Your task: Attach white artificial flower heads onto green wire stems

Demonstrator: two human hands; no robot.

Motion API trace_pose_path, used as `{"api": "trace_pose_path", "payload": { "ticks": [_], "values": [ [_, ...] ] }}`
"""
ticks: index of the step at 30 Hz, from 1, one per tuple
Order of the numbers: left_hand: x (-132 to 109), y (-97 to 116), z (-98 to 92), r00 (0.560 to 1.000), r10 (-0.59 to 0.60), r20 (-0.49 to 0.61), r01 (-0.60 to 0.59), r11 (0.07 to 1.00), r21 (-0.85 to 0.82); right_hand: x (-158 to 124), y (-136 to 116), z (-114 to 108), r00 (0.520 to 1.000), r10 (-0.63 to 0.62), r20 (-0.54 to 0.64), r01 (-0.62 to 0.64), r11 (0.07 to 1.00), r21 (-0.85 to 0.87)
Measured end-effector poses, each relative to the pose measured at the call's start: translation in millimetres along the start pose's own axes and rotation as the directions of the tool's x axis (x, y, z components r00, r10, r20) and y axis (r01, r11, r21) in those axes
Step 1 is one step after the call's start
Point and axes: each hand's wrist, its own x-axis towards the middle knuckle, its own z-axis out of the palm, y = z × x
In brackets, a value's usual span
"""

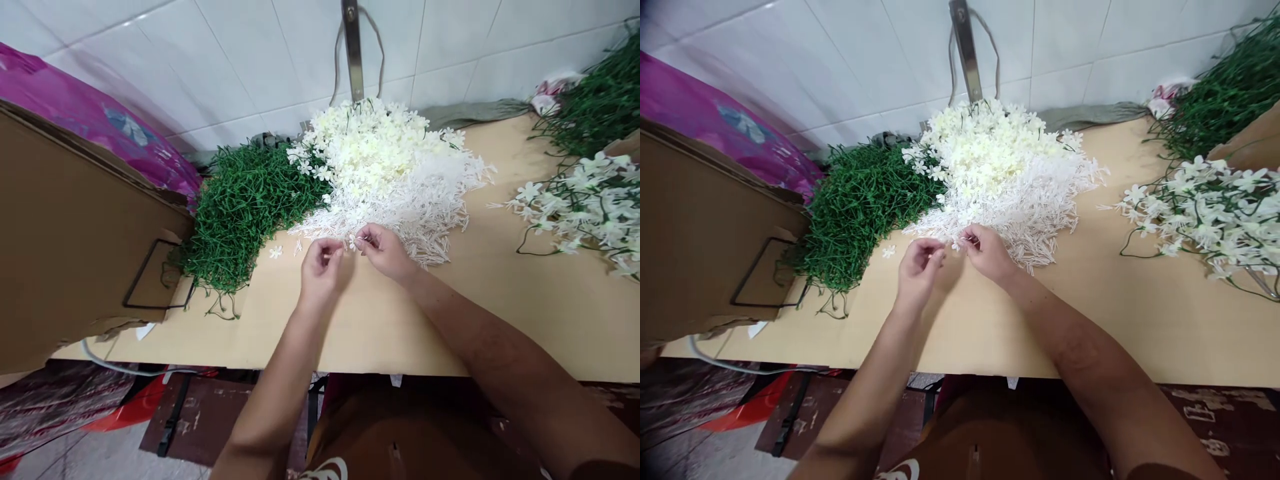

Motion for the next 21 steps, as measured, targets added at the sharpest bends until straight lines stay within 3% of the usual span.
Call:
{"api": "trace_pose_path", "payload": {
  "ticks": [1, 2, 3, 4, 5, 6, 7, 9, 10, 11, 15, 17, 19, 21],
  "values": [
    [-18.6, 8.9, -13.2, 0.999, 0.015, 0.043, -0.016, 1.0, 0.027, 0.0, -0.9, -0.6, 1.0, 0.009, 0.007, -0.009, 1.0, 0.008],
    [-40.0, 15.7, -27.8, 0.977, -0.036, 0.209, 0.023, 0.998, 0.065, -0.1, -1.6, -0.7, 1.0, 0.022, 0.02, -0.023, 1.0, 0.021],
    [-63.2, 19.0, -42.9, 0.874, -0.148, 0.464, 0.105, 0.988, 0.118, -0.2, -2.0, -0.2, 0.999, 0.036, 0.037, -0.037, 0.999, 0.038],
    [-87.4, 18.1, -57.4, 0.68, -0.279, 0.678, 0.189, 0.96, 0.205, -0.5, -2.2, 1.0, 0.997, 0.047, 0.058, -0.05, 0.997, 0.055],
    [-111.5, 12.6, -70.5, 0.439, -0.427, 0.791, 0.229, 0.904, 0.361, -0.9, -2.3, 2.8, 0.996, 0.054, 0.078, -0.059, 0.996, 0.068],
    [-134.8, 2.9, -81.4, 0.303, -0.578, 0.758, 0.212, 0.816, 0.538, -1.5, -2.3, 4.9, 0.994, 0.058, 0.096, -0.066, 0.995, 0.075],
    [-156.3, -10.3, -90.2, 0.294, -0.726, 0.622, 0.194, 0.683, 0.705, -2.3, -2.3, 7.1, 0.992, 0.061, 0.113, -0.069, 0.995, 0.076],
    [-190.8, -41.1, -101.4, 0.358, -0.879, 0.315, 0.171, 0.393, 0.904, -3.7, -2.4, 10.4, 0.989, 0.057, 0.137, -0.067, 0.995, 0.071],
    [-202.8, -55.7, -104.4, 0.315, -0.911, 0.267, 0.199, 0.339, 0.92, -4.1, -2.3, 11.2, 0.988, 0.053, 0.144, -0.064, 0.996, 0.067],
    [-211.2, -68.2, -106.0, 0.327, -0.894, 0.306, 0.25, 0.394, 0.885, -4.3, -2.1, 11.2, 0.988, 0.05, 0.149, -0.061, 0.996, 0.065],
    [-219.1, -90.6, -103.7, 0.497, -0.786, 0.368, 0.312, 0.558, 0.769, -1.8, 1.1, 6.0, 0.993, 0.052, 0.105, -0.058, 0.997, 0.054],
    [-218.8, -91.9, -102.4, 0.523, -0.784, 0.334, 0.445, 0.586, 0.678, 0.4, 3.7, 2.9, 0.997, 0.043, 0.069, -0.048, 0.997, 0.06],
    [-222.1, -92.3, -106.0, 0.484, -0.839, 0.248, 0.609, 0.526, 0.593, 2.2, 6.2, 1.0, 0.998, 0.031, 0.058, -0.036, 0.996, 0.078],
    [-230.0, -92.2, -116.4, 0.354, -0.906, 0.233, 0.675, 0.42, 0.606, 2.9, 7.7, 0.2, 0.998, 0.024, 0.062, -0.03, 0.996, 0.089]
  ]
}}
